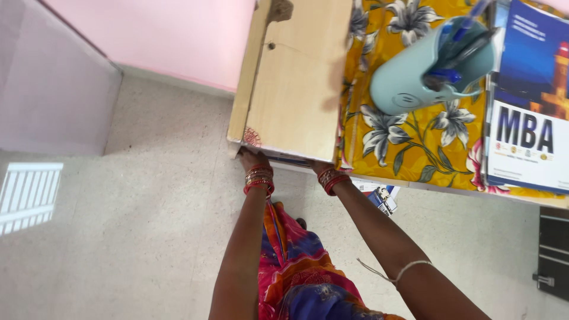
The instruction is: The person picks up and looks through several educational brochures and sheets of photos, placing them one by one into a shelf compartment.
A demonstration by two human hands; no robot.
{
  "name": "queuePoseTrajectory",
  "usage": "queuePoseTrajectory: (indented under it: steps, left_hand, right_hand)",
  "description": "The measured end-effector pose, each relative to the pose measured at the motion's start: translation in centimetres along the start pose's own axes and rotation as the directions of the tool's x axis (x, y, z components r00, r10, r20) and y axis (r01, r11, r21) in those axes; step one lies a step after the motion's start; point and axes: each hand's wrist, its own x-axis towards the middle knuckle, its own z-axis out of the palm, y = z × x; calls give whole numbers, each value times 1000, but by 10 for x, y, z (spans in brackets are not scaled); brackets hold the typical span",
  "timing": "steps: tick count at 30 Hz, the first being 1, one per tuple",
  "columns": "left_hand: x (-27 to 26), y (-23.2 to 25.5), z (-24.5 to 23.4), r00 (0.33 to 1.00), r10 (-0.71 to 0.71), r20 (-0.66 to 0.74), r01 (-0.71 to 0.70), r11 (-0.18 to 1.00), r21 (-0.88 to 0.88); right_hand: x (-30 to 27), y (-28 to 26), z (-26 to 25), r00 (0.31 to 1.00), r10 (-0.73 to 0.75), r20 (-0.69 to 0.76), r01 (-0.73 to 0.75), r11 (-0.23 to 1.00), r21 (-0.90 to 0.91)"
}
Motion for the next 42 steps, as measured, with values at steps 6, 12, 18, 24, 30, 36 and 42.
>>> queuePoseTrajectory:
  steps: [6,12,18,24,30,36,42]
  left_hand:
    - [-59,-24,-35,980,193,49,-199,950,239]
    - [-93,-57,-39,812,403,423,-427,903,-40]
    - [-196,54,-51,480,542,689,-467,823,-322]
    - [-309,207,-102,143,794,591,-667,519,-535]
    - [-347,287,-94,110,915,388,-796,315,-517]
    - [-353,321,-39,167,930,329,-917,269,-294]
    - [-357,317,-23,239,933,269,-939,292,-181]
  right_hand:
    - [-160,-68,-161,905,-240,352,86,912,400]
    - [-284,-64,-366,900,-430,68,276,685,674]
    - [-276,43,-456,659,262,-705,-98,959,265]
    - [-231,93,-467,563,437,-702,-463,870,170]
    - [-237,113,-474,547,532,-647,-423,842,334]
    - [-242,128,-475,589,492,-641,-307,870,385]
    - [-250,130,-482,625,427,-654,-131,883,451]
